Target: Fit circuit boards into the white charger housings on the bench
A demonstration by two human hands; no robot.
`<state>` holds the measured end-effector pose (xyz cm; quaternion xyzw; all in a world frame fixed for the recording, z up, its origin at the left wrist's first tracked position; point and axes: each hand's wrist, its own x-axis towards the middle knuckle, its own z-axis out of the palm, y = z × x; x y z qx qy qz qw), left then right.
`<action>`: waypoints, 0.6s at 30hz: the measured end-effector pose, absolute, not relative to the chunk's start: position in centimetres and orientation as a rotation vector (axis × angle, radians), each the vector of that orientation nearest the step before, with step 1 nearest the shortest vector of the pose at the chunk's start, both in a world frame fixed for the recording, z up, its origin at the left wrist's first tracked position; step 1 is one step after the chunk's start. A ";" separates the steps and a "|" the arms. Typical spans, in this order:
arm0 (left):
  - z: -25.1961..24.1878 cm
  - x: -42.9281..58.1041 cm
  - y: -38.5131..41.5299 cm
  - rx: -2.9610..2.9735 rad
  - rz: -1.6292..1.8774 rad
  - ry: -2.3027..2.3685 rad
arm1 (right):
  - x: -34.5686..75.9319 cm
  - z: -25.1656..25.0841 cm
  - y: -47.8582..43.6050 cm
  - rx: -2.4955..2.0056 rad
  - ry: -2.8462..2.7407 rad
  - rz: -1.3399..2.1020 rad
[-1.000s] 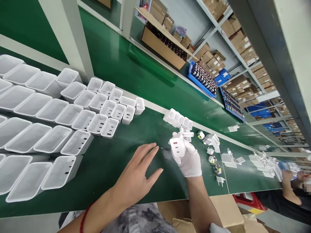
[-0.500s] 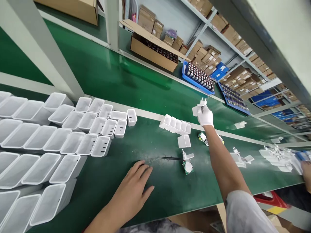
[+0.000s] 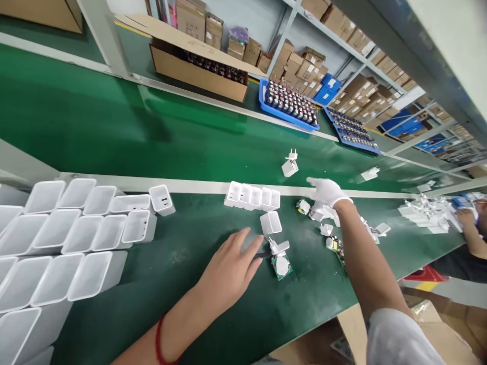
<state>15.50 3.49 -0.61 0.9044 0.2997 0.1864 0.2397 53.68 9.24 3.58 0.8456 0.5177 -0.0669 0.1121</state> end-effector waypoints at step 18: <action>-1.5 19.7 4.0 2.423 0.607 0.927 | 47.9 5.6 0.0 2.494 2.151 -0.177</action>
